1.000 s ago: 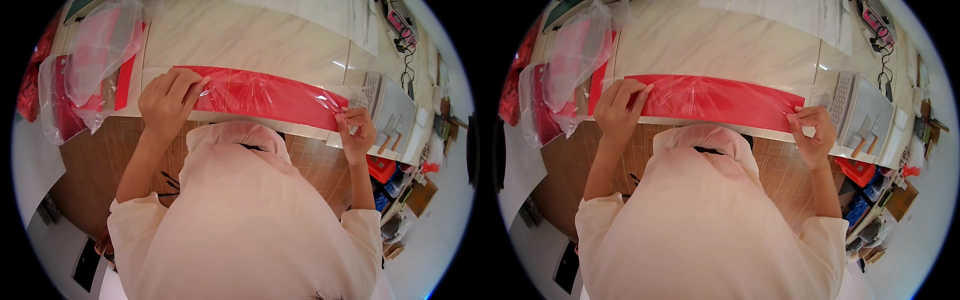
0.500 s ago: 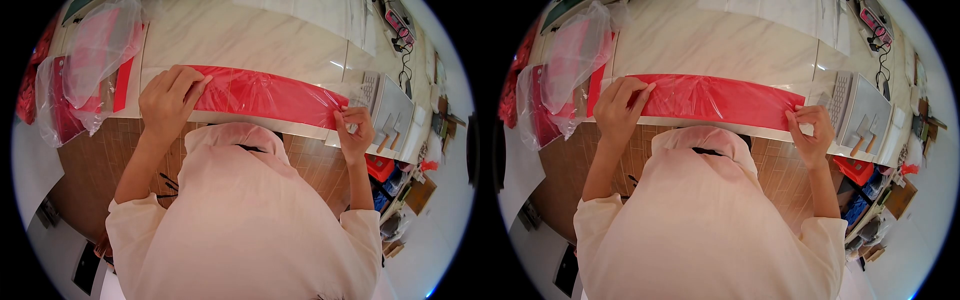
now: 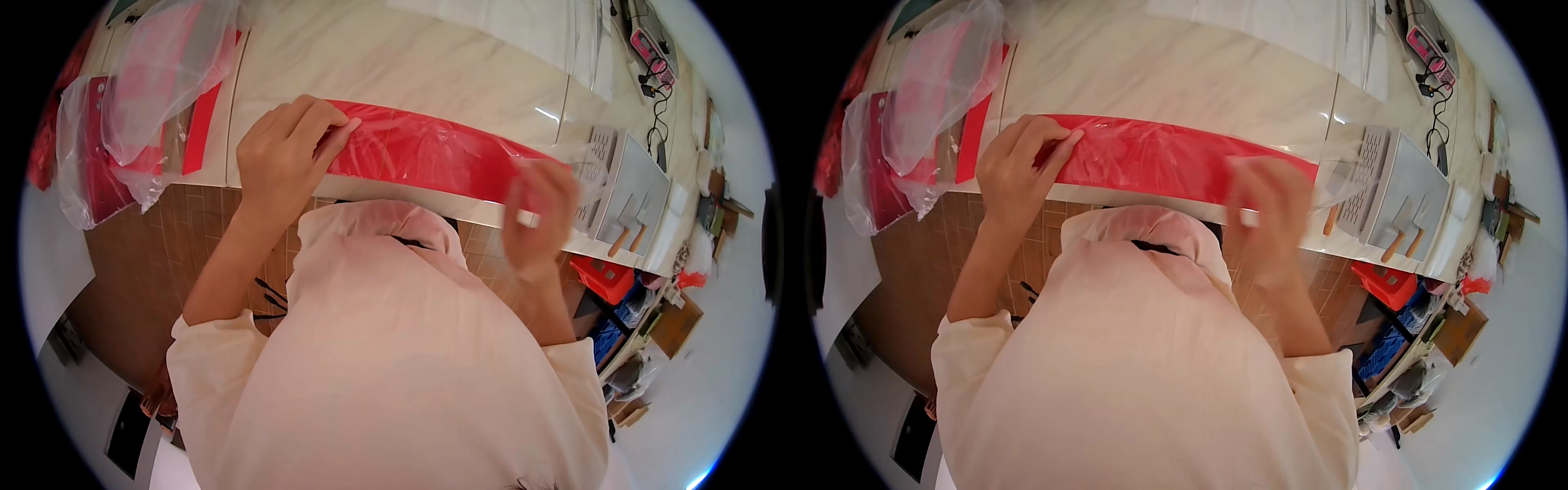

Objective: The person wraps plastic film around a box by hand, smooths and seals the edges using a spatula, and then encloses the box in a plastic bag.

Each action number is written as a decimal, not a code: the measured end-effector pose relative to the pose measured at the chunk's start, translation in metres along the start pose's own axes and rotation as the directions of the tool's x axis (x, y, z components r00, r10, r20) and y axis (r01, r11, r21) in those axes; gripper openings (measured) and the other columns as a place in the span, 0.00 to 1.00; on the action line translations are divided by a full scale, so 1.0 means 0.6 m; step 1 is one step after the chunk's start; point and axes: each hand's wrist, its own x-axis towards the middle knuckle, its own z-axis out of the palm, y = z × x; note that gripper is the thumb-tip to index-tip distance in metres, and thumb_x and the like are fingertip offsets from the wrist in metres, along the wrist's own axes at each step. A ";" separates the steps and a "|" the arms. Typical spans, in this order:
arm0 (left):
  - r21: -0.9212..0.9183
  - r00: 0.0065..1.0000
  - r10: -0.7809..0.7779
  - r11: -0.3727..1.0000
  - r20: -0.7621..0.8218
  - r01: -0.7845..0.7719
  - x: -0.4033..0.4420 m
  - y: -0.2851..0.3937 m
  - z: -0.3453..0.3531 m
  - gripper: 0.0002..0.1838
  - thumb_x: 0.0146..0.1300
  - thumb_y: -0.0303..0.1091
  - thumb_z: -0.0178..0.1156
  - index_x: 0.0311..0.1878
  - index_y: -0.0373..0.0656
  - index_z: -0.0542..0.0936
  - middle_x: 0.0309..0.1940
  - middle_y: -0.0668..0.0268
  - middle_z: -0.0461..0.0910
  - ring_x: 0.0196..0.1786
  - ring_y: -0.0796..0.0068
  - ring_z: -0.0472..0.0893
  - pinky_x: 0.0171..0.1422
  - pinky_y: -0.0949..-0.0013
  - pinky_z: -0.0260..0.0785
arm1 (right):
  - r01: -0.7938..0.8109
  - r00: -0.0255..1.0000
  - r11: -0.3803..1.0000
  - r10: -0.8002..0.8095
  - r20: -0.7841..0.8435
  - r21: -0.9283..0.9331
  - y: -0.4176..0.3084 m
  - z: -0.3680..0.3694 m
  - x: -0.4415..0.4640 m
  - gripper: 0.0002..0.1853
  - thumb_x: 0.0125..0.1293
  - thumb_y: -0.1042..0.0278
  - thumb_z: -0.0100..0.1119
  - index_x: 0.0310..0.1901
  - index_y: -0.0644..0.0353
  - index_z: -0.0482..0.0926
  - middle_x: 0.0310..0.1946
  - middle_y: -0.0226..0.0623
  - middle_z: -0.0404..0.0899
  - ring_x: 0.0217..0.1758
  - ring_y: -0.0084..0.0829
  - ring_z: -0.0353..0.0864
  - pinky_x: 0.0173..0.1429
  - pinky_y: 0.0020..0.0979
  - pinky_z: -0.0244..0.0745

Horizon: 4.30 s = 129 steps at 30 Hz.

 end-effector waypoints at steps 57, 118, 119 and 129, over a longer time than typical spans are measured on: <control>-0.017 0.994 0.103 0.994 -0.045 -0.104 -0.024 -0.016 -0.002 0.09 0.55 0.29 0.73 0.35 0.44 0.80 0.28 0.71 0.84 0.28 0.73 0.79 0.35 0.71 0.67 | -0.168 0.974 0.957 0.124 0.189 0.237 0.031 -0.015 0.010 0.07 0.56 0.81 0.71 0.33 0.63 0.81 0.34 0.39 0.87 0.40 0.35 0.87 0.44 0.28 0.79; 0.062 0.998 0.039 0.997 -0.048 -0.036 -0.008 -0.012 0.008 0.09 0.51 0.33 0.74 0.30 0.48 0.81 0.24 0.72 0.78 0.24 0.72 0.74 0.29 0.70 0.66 | -0.253 0.966 0.953 0.239 0.102 0.169 0.022 -0.003 0.021 0.11 0.51 0.78 0.76 0.26 0.63 0.78 0.28 0.35 0.84 0.31 0.32 0.82 0.34 0.27 0.74; 0.065 0.999 0.030 0.998 -0.038 -0.027 -0.008 -0.012 0.008 0.09 0.51 0.33 0.74 0.30 0.48 0.82 0.24 0.72 0.78 0.24 0.72 0.74 0.29 0.70 0.66 | -0.255 0.965 0.952 0.241 0.099 0.168 0.021 -0.002 0.021 0.11 0.51 0.79 0.76 0.26 0.63 0.78 0.28 0.35 0.84 0.31 0.32 0.81 0.34 0.27 0.74; 0.100 0.994 0.074 0.992 0.085 -0.083 0.010 -0.003 -0.005 0.07 0.55 0.29 0.69 0.37 0.50 0.83 0.30 0.73 0.81 0.31 0.74 0.78 0.40 0.68 0.67 | -0.205 0.977 0.968 0.194 0.084 0.143 0.018 0.002 0.022 0.11 0.51 0.80 0.75 0.29 0.63 0.78 0.28 0.36 0.83 0.31 0.32 0.81 0.35 0.28 0.74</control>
